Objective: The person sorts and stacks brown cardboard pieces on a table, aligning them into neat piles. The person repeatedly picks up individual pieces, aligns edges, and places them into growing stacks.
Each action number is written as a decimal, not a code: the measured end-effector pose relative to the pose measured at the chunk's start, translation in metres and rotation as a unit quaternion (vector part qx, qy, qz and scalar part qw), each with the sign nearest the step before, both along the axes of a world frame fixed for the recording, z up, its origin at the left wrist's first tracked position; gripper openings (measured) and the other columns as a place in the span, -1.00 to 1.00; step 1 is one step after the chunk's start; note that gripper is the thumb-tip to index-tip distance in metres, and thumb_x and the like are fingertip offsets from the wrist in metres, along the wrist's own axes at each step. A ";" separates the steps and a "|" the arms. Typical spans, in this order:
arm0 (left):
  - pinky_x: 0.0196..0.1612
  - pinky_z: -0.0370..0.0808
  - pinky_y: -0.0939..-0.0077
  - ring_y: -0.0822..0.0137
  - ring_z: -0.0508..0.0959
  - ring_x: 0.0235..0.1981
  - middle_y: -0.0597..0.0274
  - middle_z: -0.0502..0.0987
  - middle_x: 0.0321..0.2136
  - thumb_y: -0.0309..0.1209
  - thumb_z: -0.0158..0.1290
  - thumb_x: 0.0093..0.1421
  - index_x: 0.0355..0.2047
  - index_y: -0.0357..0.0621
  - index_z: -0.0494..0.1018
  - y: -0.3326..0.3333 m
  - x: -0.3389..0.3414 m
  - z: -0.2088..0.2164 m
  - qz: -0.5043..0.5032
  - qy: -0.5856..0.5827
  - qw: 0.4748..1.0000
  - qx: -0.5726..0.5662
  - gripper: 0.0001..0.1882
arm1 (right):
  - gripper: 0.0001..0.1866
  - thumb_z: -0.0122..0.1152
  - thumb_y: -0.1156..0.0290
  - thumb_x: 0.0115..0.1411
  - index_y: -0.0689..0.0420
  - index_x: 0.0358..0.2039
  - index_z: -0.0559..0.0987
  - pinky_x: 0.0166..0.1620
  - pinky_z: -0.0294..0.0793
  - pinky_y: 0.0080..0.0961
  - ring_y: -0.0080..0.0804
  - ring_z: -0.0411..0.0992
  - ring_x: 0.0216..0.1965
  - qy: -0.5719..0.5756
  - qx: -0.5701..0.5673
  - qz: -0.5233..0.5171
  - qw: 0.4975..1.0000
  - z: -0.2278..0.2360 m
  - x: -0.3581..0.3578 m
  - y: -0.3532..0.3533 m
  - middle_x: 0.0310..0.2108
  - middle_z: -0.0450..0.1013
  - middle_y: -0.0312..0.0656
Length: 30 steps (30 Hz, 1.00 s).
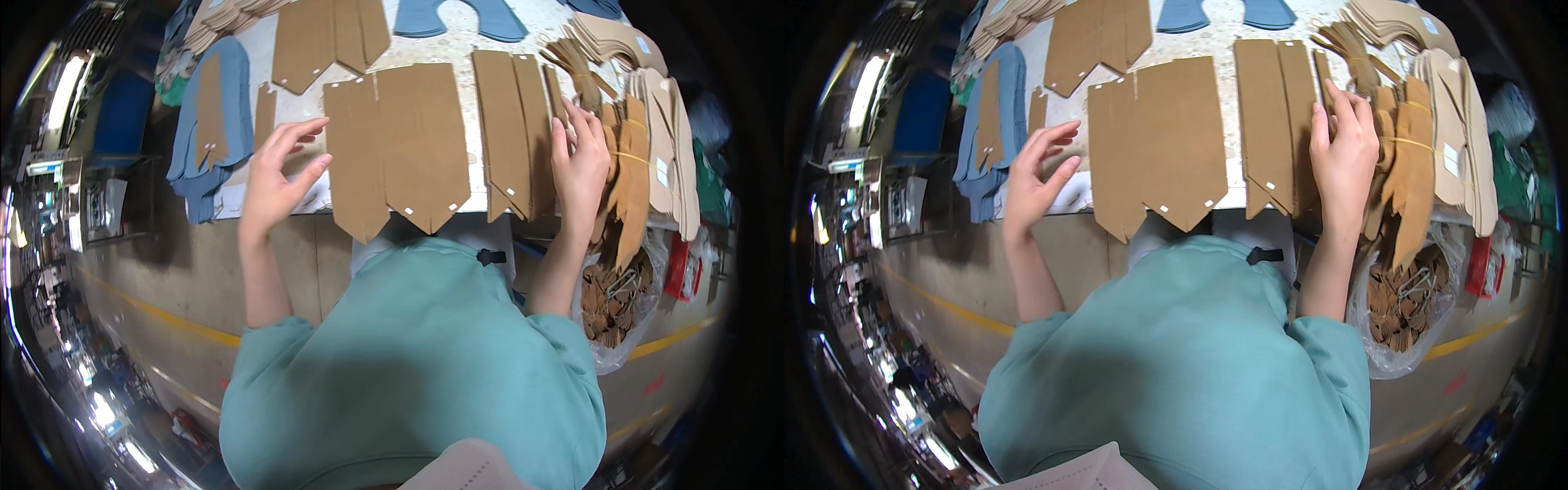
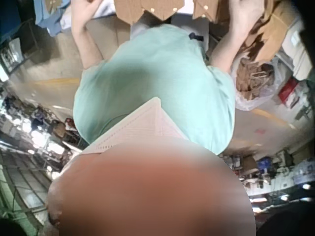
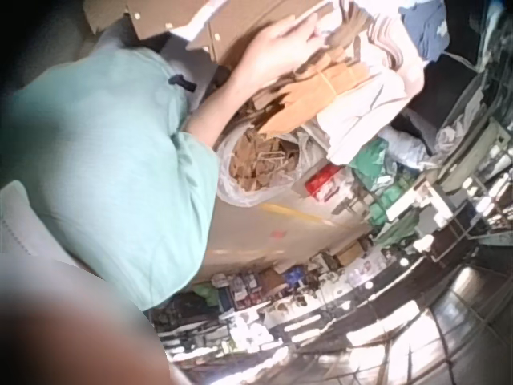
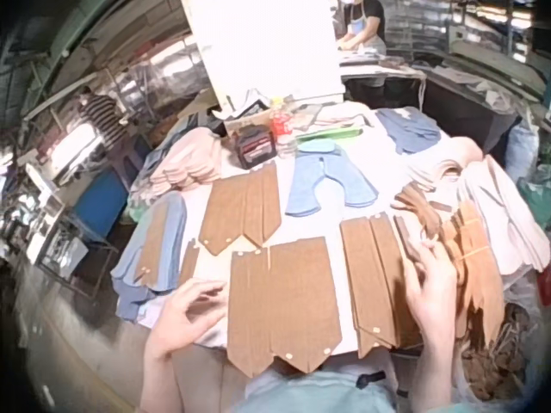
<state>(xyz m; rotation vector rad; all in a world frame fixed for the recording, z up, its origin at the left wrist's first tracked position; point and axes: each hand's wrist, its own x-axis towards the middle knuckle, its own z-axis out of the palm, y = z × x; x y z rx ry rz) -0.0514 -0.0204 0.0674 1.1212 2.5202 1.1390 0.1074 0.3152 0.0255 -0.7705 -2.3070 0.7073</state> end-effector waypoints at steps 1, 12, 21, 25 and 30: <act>0.00 0.49 0.35 0.25 0.51 -0.03 0.10 0.48 0.00 -0.43 0.20 0.16 0.11 -0.17 0.42 -0.005 0.007 -0.012 0.053 -0.067 0.995 0.044 -0.52 | -0.63 0.17 0.46 0.24 0.12 0.07 0.55 -0.04 0.56 -0.34 -0.19 0.51 -0.08 0.031 -0.039 0.064 0.997 0.003 -0.003 -0.010 -0.06 0.47 -0.03; 0.01 0.52 0.29 0.14 0.44 0.09 -0.14 0.32 0.16 -0.35 0.17 0.24 0.25 -0.20 0.24 0.004 0.030 -0.057 0.212 -0.221 0.932 0.196 -0.40 | -0.40 0.18 0.53 0.23 -0.02 0.29 0.34 -0.05 0.57 -0.41 -0.28 0.43 0.05 0.080 -0.219 0.222 0.947 -0.021 -0.041 -0.083 0.08 0.35 -0.06; -0.20 0.56 0.55 0.47 0.54 -0.17 0.07 0.44 0.00 -0.43 0.15 0.24 0.09 -0.24 0.42 0.016 0.023 -0.065 0.169 -0.216 0.947 0.166 -0.59 | -0.41 0.23 0.50 0.15 0.06 0.23 0.40 -0.19 0.50 -0.42 -0.30 0.49 -0.34 -0.090 -0.176 0.197 0.960 -0.016 -0.032 -0.089 -0.15 0.46 -0.02; -0.26 0.60 0.52 0.45 0.55 -0.21 0.13 0.45 -0.04 -0.49 0.13 0.23 0.00 -0.26 0.49 0.021 0.029 -0.066 0.195 -0.055 0.974 0.102 -0.69 | -0.43 0.24 0.48 0.13 0.12 0.20 0.41 -0.17 0.48 -0.34 -0.11 0.44 -0.38 -0.088 -0.164 0.218 0.958 -0.009 -0.016 -0.098 -0.18 0.44 -0.02; -0.11 0.59 0.58 0.40 0.55 -0.12 0.09 0.41 0.02 -0.59 0.05 0.27 0.15 -0.30 0.34 0.022 0.045 -0.061 0.157 -0.158 0.959 0.175 -0.58 | -0.43 0.16 0.53 0.22 0.19 0.26 0.34 -0.22 0.45 -0.62 -0.59 0.44 -0.27 -0.041 -0.366 0.220 0.903 -0.019 0.008 -0.097 -0.04 0.43 -0.20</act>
